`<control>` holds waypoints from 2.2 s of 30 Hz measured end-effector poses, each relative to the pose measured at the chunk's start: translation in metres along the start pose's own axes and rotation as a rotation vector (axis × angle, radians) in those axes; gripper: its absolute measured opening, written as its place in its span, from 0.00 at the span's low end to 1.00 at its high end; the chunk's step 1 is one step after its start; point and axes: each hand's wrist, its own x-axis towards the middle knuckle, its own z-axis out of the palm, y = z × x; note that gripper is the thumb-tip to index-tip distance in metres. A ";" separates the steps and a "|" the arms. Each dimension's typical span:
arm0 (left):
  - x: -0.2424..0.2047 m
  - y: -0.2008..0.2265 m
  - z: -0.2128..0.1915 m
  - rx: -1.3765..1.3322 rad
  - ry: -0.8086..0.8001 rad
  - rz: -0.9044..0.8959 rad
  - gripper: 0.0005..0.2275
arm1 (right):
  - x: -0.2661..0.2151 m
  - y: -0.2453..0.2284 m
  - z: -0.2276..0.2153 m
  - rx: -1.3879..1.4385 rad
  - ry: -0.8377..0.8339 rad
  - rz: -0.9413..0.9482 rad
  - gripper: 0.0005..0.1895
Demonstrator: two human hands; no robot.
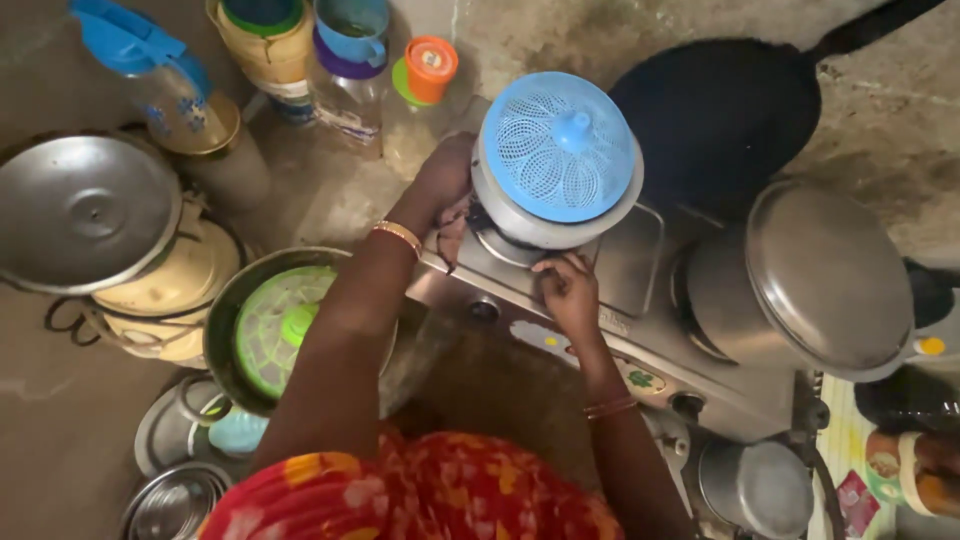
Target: Prepare food on a gas stove and clean the kitchen counter.
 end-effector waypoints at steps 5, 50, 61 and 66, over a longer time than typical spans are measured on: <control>-0.043 -0.018 0.030 0.164 0.129 0.008 0.13 | -0.007 0.018 -0.001 0.148 0.012 0.055 0.12; -0.118 0.053 0.036 0.467 0.310 -0.021 0.19 | 0.087 0.153 0.015 -0.525 -0.108 0.174 0.34; -0.126 0.052 0.042 0.454 0.173 0.014 0.23 | -0.065 -0.020 0.044 -0.614 0.120 0.039 0.27; -0.118 0.041 0.034 0.338 0.195 0.005 0.20 | -0.051 -0.070 0.106 -0.527 0.123 -0.080 0.25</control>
